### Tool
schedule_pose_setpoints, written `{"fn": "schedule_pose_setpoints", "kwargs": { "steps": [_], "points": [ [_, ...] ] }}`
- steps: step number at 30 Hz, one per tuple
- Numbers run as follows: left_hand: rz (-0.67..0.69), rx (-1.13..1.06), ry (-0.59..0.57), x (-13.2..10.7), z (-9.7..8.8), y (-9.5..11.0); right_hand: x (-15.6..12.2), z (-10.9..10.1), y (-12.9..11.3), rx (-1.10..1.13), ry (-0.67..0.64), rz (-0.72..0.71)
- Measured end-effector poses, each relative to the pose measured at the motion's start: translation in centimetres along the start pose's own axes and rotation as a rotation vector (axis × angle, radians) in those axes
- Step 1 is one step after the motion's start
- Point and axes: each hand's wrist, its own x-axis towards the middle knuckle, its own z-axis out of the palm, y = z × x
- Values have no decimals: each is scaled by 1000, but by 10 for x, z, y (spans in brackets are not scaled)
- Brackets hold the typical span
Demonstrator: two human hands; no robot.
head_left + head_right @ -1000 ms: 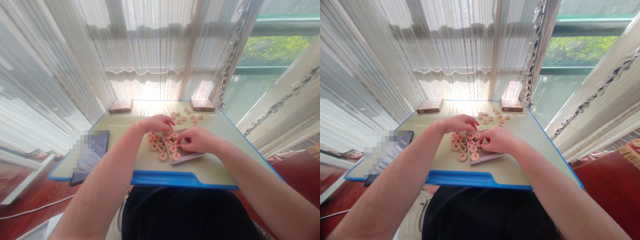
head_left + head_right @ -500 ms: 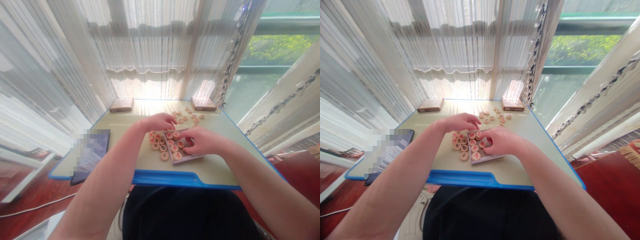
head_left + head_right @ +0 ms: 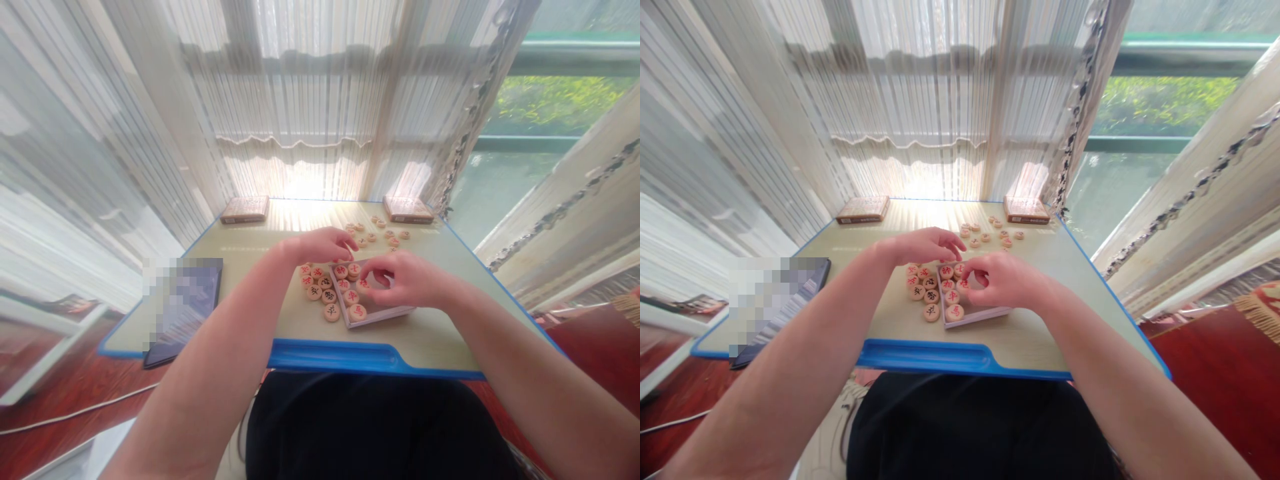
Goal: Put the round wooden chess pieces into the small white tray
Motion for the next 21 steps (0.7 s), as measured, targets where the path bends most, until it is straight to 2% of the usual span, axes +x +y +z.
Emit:
{"fn": "schedule_pose_setpoints", "kwargs": {
  "steps": [5, 11, 21],
  "points": [
    [27, 15, -9, 1, 1, 1, 6, 10, -5, 53, 129, 4],
    [16, 0, -26, 0, 2, 4, 14, 22, -15, 2, 159, 64],
    [0, -10, -30, 2, 2, 4, 15, 25, -18, -139, 192, 91]
  ]
}}
